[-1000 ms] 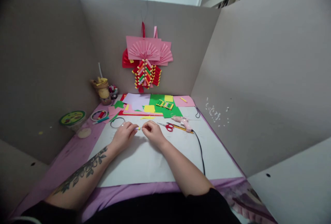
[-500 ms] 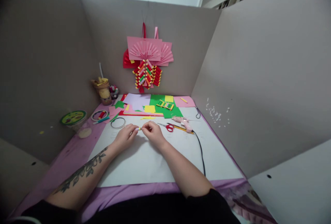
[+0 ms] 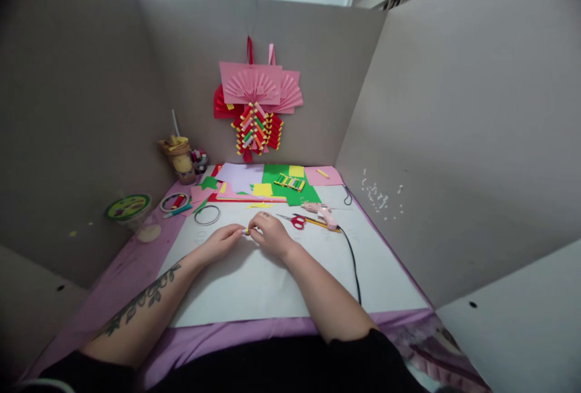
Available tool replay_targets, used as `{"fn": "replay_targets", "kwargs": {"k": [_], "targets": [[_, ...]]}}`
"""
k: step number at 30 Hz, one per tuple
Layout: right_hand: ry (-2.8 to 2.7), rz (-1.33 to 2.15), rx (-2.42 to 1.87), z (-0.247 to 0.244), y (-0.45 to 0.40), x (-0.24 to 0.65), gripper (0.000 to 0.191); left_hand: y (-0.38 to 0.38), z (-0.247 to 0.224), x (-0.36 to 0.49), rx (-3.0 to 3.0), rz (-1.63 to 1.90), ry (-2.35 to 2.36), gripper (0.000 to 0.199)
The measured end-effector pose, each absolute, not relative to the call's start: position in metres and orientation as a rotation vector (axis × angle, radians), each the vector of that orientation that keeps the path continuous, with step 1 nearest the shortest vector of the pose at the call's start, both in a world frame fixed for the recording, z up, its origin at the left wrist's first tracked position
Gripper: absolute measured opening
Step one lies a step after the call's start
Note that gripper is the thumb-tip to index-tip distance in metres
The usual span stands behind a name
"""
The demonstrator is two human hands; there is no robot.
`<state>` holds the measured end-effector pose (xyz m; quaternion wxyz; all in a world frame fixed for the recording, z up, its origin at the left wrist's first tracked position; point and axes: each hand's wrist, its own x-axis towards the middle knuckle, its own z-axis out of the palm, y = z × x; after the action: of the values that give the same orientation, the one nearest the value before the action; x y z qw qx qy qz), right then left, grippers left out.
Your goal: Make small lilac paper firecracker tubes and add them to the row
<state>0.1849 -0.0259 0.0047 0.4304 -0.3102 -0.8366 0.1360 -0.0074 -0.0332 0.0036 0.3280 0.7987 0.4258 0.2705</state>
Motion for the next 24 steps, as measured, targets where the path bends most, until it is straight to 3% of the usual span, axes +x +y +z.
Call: {"fn": "replay_targets", "kwargs": {"k": [24], "targets": [[-2.078, 0.410, -0.810, 0.0062, -0.0279, 0.1847, 0.010, -0.0308, 0.0015, -0.0083, 2.002, 0.719, 1.108, 0.040]]}}
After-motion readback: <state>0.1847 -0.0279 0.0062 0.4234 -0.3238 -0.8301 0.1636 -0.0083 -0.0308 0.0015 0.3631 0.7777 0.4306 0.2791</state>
